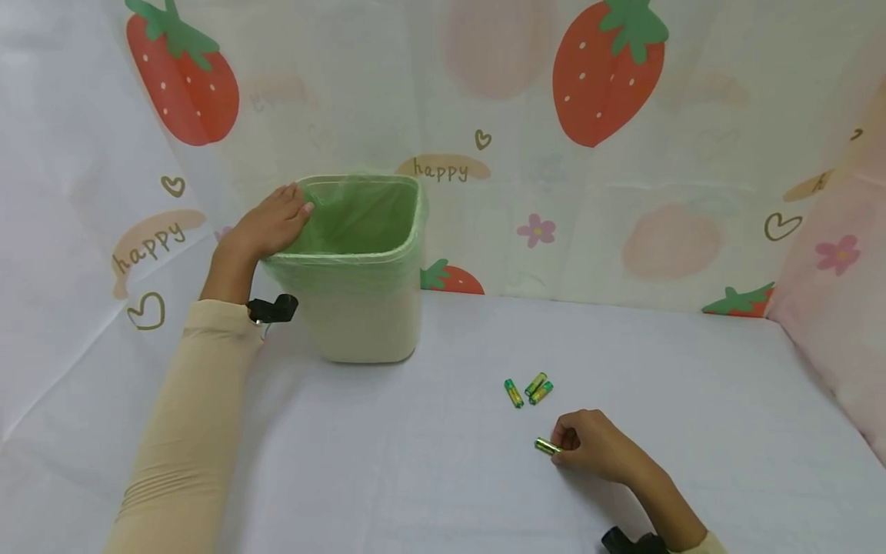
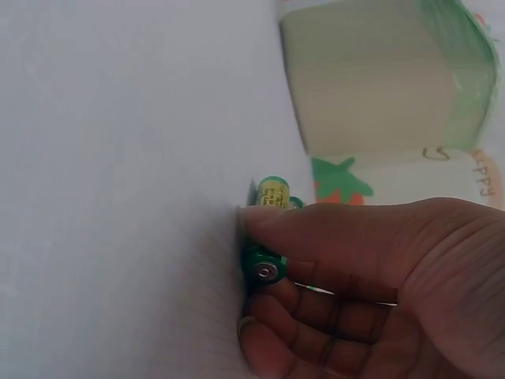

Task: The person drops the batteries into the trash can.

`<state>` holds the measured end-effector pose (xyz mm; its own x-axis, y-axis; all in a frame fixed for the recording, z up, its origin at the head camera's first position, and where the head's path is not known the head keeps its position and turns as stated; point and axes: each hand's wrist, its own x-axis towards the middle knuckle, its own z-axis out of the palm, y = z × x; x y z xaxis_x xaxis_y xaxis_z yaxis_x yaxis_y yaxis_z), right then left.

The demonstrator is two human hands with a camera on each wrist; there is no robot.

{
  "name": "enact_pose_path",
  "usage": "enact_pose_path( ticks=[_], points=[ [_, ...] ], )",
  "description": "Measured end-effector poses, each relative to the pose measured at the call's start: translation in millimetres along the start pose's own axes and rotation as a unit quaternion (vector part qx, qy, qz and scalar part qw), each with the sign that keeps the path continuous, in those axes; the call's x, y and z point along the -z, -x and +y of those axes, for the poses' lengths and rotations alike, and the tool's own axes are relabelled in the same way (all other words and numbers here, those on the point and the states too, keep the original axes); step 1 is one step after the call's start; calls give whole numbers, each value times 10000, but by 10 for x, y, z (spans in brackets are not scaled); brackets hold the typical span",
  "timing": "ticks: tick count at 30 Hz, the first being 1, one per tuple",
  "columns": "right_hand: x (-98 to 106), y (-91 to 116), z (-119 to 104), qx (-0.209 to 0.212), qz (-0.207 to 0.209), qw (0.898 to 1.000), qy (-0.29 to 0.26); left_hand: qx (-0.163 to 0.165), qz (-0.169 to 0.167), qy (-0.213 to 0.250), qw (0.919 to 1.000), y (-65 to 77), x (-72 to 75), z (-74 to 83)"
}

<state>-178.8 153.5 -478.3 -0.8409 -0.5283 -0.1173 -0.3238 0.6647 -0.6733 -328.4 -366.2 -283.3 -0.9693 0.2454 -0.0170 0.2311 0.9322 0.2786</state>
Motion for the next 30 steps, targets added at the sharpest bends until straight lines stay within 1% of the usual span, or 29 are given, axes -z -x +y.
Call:
enact_pose_path(
  ticks=[7,12,21,27,30],
  points=[
    [9,-19,2,-35,-10,10000,51,64,-33,22,10000,-7,-12,2],
    [30,-27,-7,-17,95,9999,86,98,-33,54,9999,6,3,27],
    [48,-38,-40,49,208,9998,6,46,-69,65,9999,36,4,9],
    [80,-21,-82,208,552,9982,93,73,-67,68,9999,36,18,27],
    [92,-9,-99,275,679,9973,7,106,-80,102,9999,38,27,43]
  ],
)
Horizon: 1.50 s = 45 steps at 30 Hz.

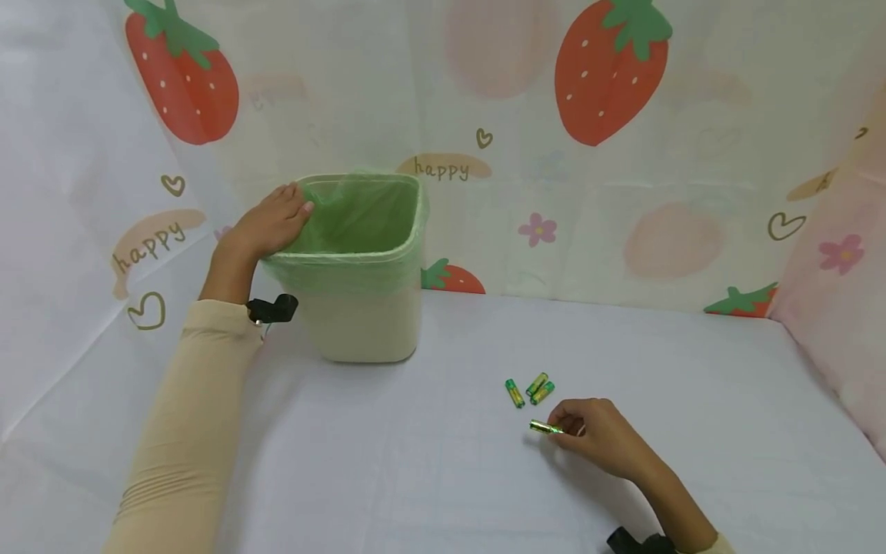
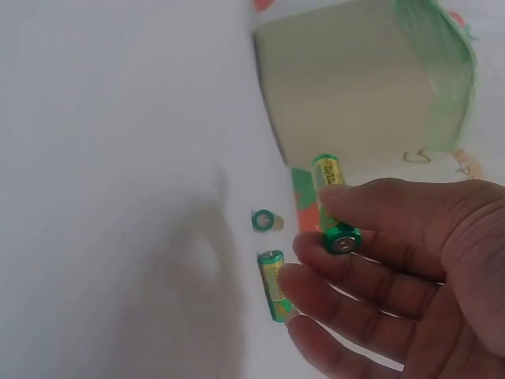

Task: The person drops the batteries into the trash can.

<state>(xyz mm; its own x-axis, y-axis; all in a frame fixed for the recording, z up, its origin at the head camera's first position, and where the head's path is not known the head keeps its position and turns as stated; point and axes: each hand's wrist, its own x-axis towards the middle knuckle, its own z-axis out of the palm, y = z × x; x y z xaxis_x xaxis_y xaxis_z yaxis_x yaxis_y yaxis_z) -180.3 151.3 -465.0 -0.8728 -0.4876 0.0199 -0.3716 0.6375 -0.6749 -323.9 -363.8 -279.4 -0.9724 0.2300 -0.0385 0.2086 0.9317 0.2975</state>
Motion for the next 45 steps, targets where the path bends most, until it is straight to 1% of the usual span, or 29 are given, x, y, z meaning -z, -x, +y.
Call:
enact_pose_path(
  ticks=[5,11,20,29,34,41,45],
  points=[
    [1,20,-35,94,127,9998,-154,-34,-26,-73,10000,-2,22,19],
    [32,52,-118,252,357,9990,-39,-101,-4,-160,9998,-22,45,21],
    [98,75,-283,479,743,9961,31,-81,36,-71,9999,-1,78,100],
    [172,-63,-488,1010,971,9897,311,-105,15,-169,9998,-5,47,49],
    [228,-145,-594,1069,996,9883,427,-95,9,-81,9999,-13,38,51],
    [374,-283,-776,1171,1037,9846,780,-97,15,-190,9998,-22,8,11],
    [458,-344,-876,1265,1096,9814,943,-53,36,-167,9998,-24,-4,-6]
  ],
)
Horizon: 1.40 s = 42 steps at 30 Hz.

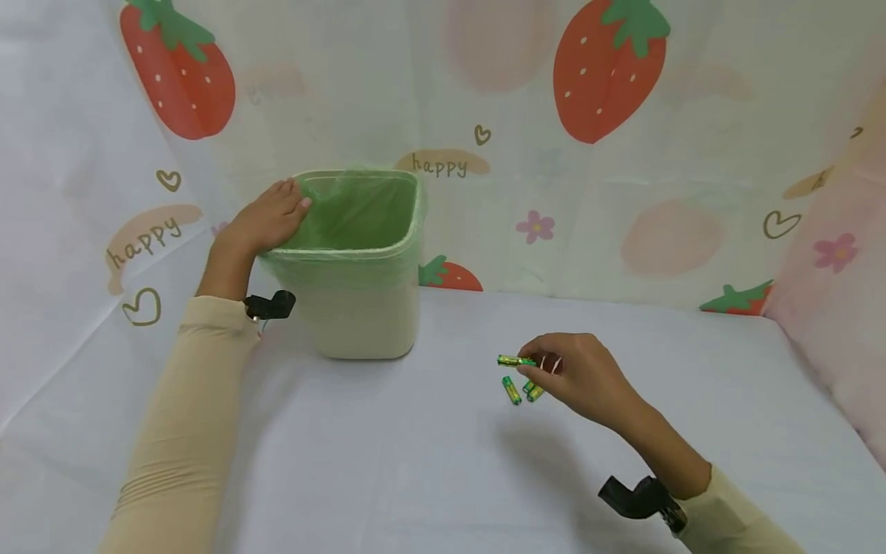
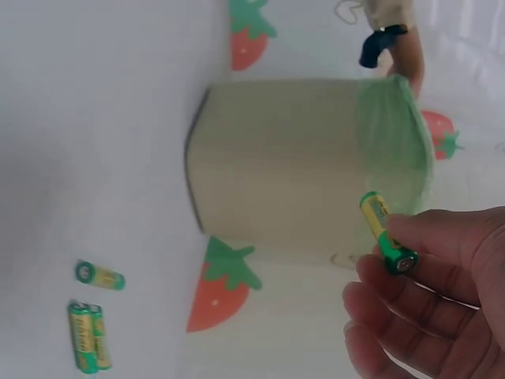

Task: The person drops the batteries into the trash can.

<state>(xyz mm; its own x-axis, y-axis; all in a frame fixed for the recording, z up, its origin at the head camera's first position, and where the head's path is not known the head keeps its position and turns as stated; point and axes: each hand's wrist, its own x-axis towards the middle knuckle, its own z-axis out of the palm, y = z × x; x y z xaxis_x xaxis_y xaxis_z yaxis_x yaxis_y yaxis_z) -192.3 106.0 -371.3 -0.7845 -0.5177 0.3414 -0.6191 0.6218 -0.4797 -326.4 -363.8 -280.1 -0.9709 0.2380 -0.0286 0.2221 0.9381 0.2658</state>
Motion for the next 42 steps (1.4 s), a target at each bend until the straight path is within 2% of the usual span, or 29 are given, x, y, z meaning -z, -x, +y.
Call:
enact_pose_path(
  ticks=[25,42],
  points=[
    [353,-638,-408,901,371,9951,139,-68,-43,-27,10000,-10,8,-8],
    [503,-1126,-766,1214,228,9921,208,-67,8,5,10000,8,23,15]
  ],
)
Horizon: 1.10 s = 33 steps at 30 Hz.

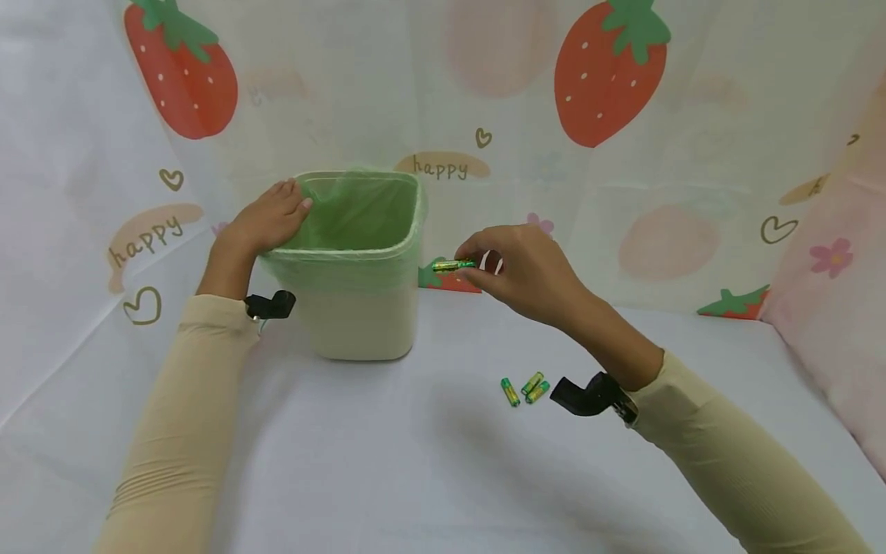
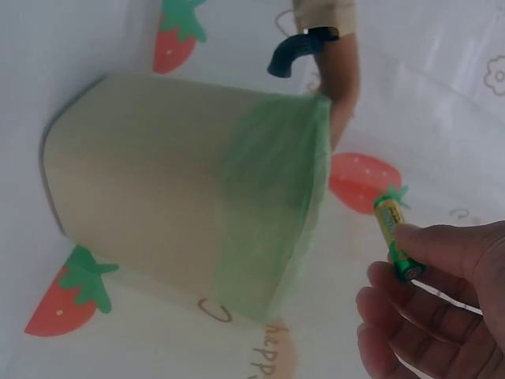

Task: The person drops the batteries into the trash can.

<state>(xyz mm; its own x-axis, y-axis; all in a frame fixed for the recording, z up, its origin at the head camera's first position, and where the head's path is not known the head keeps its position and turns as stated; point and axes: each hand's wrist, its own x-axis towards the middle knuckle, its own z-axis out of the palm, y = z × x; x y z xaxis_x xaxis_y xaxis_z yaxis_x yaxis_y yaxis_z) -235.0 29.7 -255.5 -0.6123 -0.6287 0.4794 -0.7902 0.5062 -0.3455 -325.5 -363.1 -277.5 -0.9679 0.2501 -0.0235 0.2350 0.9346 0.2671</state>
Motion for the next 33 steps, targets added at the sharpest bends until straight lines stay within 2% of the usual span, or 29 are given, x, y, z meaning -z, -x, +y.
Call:
enact_pose_path(
  ticks=[7,12,18,27,33],
  points=[
    [-48,-212,-2,137,13,9996,-232,-2,11,-18,10000,-8,0,2],
    [-105,-334,21,-35,-82,9996,-271,29,-28,-31,10000,6,-15,-5],
    [-120,-500,7,-321,-267,9991,-84,-41,8,-53,10000,-4,-17,4],
    [-205,-745,1,-390,-488,9979,142,10,-18,-3,10000,-17,-16,-1],
    [-262,-823,-9,-496,-621,9965,241,10,-9,33,10000,-28,-27,8]
  ],
)
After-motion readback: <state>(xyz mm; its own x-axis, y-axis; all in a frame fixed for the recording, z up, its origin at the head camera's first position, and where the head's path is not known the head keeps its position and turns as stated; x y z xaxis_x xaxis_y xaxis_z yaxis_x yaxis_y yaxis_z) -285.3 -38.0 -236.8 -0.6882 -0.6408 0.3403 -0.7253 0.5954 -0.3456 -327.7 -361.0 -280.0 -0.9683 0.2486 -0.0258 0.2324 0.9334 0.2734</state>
